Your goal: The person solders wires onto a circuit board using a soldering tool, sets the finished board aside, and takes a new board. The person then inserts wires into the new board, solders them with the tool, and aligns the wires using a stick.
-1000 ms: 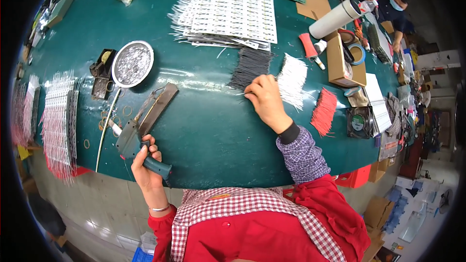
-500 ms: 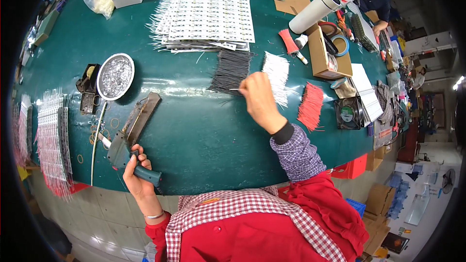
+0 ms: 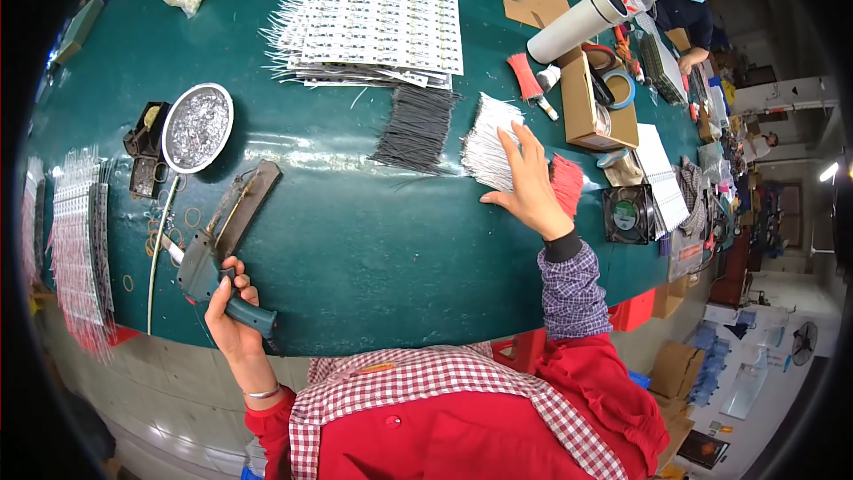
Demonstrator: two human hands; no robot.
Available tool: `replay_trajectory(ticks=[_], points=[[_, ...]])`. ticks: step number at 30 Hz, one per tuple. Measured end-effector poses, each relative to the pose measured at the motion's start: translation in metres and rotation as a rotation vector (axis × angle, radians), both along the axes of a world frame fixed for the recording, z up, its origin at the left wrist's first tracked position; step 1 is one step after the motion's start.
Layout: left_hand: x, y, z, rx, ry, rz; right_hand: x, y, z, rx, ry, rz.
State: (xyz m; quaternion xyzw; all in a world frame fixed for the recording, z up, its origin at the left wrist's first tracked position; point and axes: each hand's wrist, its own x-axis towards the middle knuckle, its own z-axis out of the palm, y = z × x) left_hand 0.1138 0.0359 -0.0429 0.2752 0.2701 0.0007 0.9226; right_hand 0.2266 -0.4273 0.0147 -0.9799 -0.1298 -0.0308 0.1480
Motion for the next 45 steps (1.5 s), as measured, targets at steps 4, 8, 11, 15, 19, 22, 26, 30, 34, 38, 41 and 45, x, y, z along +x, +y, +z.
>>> replay_trajectory(ticks=[4, 8, 11, 15, 19, 22, 26, 30, 34, 38, 41, 45], points=[[0.0, 0.001, -0.002, 0.012, 0.005, -0.009, 0.029, -0.019, -0.002, -0.1, 0.063, 0.05], [-0.001, 0.003, -0.007, -0.01, 0.003, -0.016, 0.063, -0.042, -0.006, -0.162, 0.145, 0.139], [-0.003, 0.0, -0.005, -0.007, 0.017, 0.004, 0.073, -0.045, -0.007, -0.112, 0.263, 0.146], [-0.006, -0.003, -0.002, 0.075, 0.037, 0.03, 0.068, -0.034, 0.001, -0.077, 0.273, 0.141], [-0.007, -0.004, 0.001, 0.085, 0.044, 0.04, 0.058, -0.019, 0.006, -0.079, 0.255, 0.148], [-0.009, -0.004, -0.003, 0.094, 0.043, 0.05, 0.051, -0.006, -0.002, -0.191, 0.098, 0.082], [-0.01, -0.005, -0.004, 0.112, 0.051, 0.067, 0.048, 0.0, -0.011, -0.29, 0.089, 0.075], [-0.012, -0.005, -0.002, 0.129, 0.064, 0.066, 0.046, 0.002, -0.009, -0.332, 0.134, 0.094], [-0.014, -0.003, -0.004, 0.117, 0.056, 0.061, 0.043, -0.001, -0.011, -0.34, 0.104, 0.107], [-0.013, -0.003, -0.004, 0.122, 0.056, 0.06, 0.041, 0.006, -0.009, -0.347, 0.046, 0.116], [-0.011, -0.005, -0.003, 0.131, 0.056, 0.056, 0.036, 0.01, -0.01, -0.359, -0.013, 0.07], [-0.01, -0.006, -0.001, 0.155, 0.061, 0.056, 0.034, 0.007, -0.01, -0.403, 0.017, 0.075]])
